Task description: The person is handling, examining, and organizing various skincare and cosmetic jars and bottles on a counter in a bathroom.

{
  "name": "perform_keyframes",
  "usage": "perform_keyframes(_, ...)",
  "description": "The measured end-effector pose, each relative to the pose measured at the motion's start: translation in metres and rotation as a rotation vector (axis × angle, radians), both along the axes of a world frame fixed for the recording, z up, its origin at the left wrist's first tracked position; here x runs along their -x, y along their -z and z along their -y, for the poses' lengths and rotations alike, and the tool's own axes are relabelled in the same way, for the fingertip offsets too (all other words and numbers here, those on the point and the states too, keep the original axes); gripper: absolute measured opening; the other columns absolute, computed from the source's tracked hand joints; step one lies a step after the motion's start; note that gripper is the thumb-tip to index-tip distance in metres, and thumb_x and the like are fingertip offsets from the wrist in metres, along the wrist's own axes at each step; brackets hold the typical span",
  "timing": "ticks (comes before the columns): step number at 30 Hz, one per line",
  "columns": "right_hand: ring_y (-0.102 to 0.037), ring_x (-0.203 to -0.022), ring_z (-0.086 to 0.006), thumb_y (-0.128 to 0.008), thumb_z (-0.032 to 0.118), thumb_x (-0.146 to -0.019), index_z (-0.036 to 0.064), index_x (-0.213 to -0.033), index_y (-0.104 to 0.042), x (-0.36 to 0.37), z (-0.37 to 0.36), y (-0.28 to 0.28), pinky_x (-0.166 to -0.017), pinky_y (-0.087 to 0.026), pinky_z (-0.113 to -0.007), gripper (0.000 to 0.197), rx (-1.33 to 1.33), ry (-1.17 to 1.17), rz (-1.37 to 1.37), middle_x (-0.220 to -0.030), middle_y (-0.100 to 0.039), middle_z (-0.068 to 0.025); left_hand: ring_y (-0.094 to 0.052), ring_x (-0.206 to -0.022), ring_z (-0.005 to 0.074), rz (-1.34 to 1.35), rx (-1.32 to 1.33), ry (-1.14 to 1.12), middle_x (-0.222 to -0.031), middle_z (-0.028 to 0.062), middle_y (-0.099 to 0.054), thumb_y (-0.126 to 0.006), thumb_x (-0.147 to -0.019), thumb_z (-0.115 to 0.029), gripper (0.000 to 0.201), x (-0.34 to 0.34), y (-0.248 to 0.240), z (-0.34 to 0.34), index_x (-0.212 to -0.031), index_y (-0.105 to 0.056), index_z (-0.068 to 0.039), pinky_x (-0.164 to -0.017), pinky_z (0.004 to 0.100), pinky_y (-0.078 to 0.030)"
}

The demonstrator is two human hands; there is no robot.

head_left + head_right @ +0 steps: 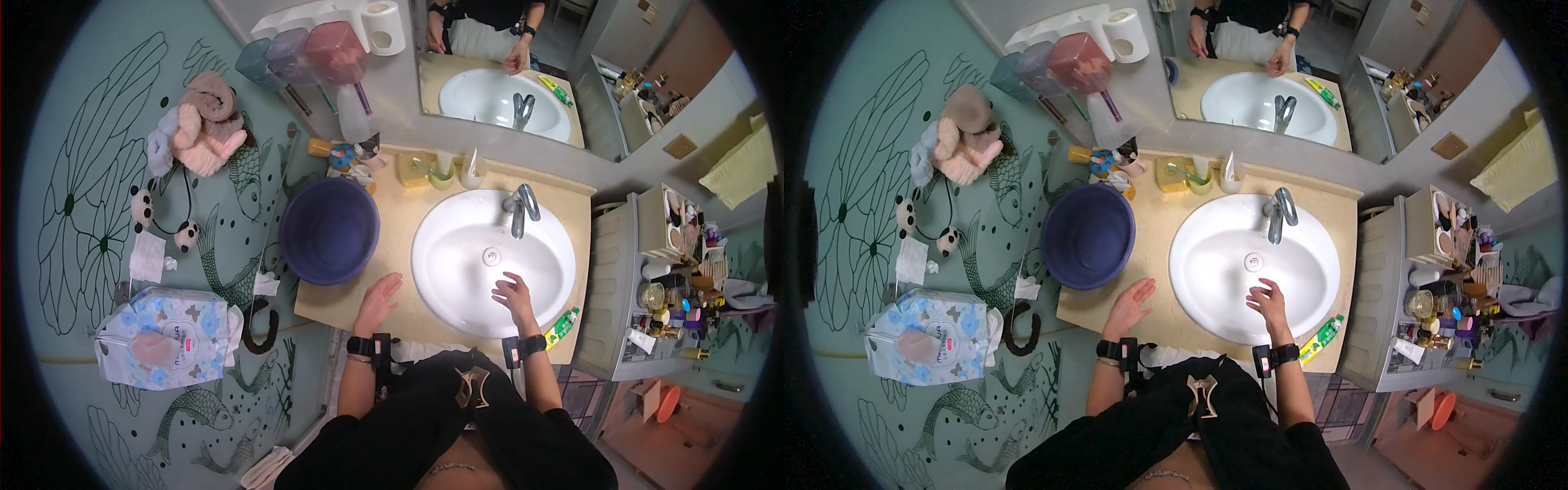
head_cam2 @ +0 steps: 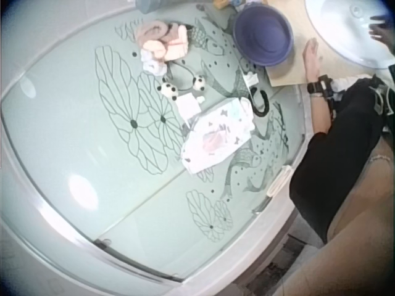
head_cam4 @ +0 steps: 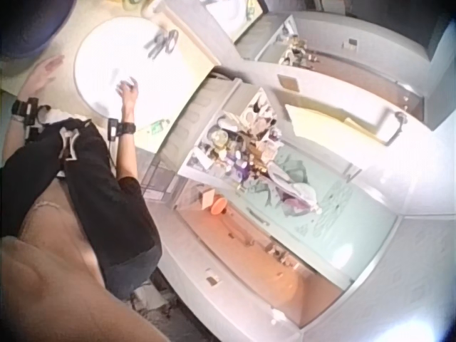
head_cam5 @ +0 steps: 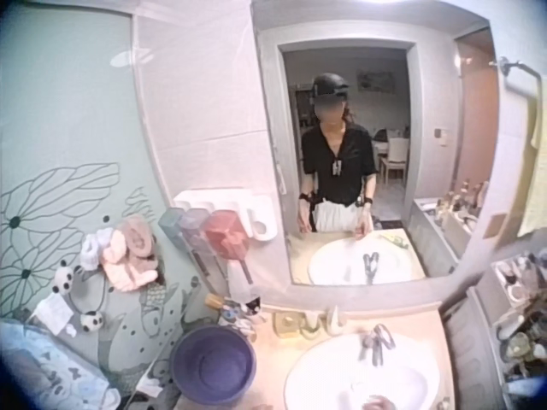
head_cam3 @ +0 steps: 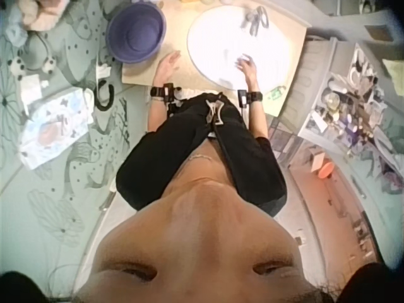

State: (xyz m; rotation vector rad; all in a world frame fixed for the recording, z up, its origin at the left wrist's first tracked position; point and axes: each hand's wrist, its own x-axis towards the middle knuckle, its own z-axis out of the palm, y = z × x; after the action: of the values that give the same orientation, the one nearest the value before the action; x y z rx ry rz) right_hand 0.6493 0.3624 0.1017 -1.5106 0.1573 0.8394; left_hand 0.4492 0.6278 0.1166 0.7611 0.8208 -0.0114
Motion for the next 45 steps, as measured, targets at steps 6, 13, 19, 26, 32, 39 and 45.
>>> perform_keyframes(6, -0.059, -0.086, -0.0212, -0.059, 0.006, -0.077, 0.0045, -0.118, -0.040, 0.002, 0.007, 0.004, -0.077, -0.050, -0.034, 0.044, 0.069, -0.027, 0.015, -0.096, -0.055, -0.0107, -0.036, -0.123, 0.0144, 0.032, -0.079, 0.036, -0.128, 0.0020, -0.045, -0.042, -0.089, -0.032, 0.036, 0.001, -0.009, 0.004, -0.118, -0.048, -0.012, -0.093, 0.0527, -0.027)
perform_keyframes(13, -0.059, -0.088, -0.0206, -0.057, 0.006, -0.078, 0.0048, -0.116, -0.042, 0.009, 0.011, 0.007, -0.077, -0.049, -0.034, 0.041, 0.038, -0.035, -0.002, -0.095, -0.056, -0.0094, -0.037, -0.122, 0.0149, 0.049, -0.051, -0.032, -0.128, 0.0022, -0.044, -0.041, -0.089, -0.029, 0.035, 0.020, 0.005, 0.003, -0.119, -0.046, -0.012, -0.092, 0.0505, -0.028)
perform_keyframes(19, -0.059, -0.077, -0.0170, -0.053, 0.019, -0.085, 0.0036, -0.098, -0.051, 0.013, 0.018, 0.019, -0.068, -0.049, -0.028, 0.020, 0.021, 0.015, 0.073, -0.082, -0.056, -0.0066, -0.036, -0.123, 0.0151, -0.034, -0.061, -0.107, -0.127, 0.0041, -0.044, -0.042, -0.089, -0.029, 0.035, 0.026, -0.009, 0.009, -0.120, -0.045, -0.012, -0.091, 0.0474, -0.030)
perform_keyframes(26, -0.030, -0.037, -0.0063, -0.041, 0.032, -0.091, 0.0129, -0.060, -0.040, 0.008, 0.020, -0.001, -0.035, -0.025, -0.022, 0.037, 0.059, 0.045, 0.047, -0.048, -0.034, 0.0051, -0.033, -0.050, 0.0067, 0.079, 0.116, -0.426, -0.057, -0.0058, -0.031, -0.050, -0.088, -0.023, 0.022, 0.033, 0.018, 0.005, -0.069, -0.041, -0.016, -0.053, 0.0225, -0.032)
perform_keyframes(32, -0.021, -0.037, -0.0034, -0.040, 0.032, -0.093, 0.0160, -0.061, -0.032, 0.011, 0.008, -0.026, -0.034, -0.016, -0.021, 0.036, -0.181, 0.041, 0.003, -0.050, -0.023, 0.0082, -0.021, -0.042, 0.0061, 0.131, 0.165, -0.429, -0.053, -0.0056, -0.023, -0.047, -0.090, -0.018, 0.030, 0.025, 0.003, 0.009, -0.064, -0.032, -0.015, -0.038, 0.0204, -0.018)
perform_keyframes(39, -0.026, -0.039, -0.0045, -0.039, 0.028, -0.093, 0.0122, -0.067, -0.042, 0.007, 0.011, -0.024, -0.035, -0.022, -0.021, 0.031, -0.143, 0.012, 0.098, -0.050, -0.031, 0.0060, -0.022, -0.042, 0.0056, 0.154, 0.229, -0.394, -0.054, -0.0054, -0.023, -0.051, -0.087, -0.009, 0.031, 0.026, 0.014, 0.009, -0.063, -0.032, -0.013, -0.038, 0.0207, -0.019)
perform_keyframes(45, -0.036, -0.041, -0.0074, -0.039, 0.024, -0.092, 0.0051, -0.074, -0.050, 0.010, 0.022, -0.012, -0.038, -0.031, -0.022, 0.028, -0.054, 0.030, 0.135, -0.054, -0.041, 0.0014, -0.022, -0.042, 0.0050, 0.119, 0.337, -0.451, -0.053, -0.0055, -0.024, -0.050, -0.087, -0.008, 0.033, 0.035, 0.014, 0.008, -0.062, -0.030, -0.013, -0.037, 0.0201, -0.017)
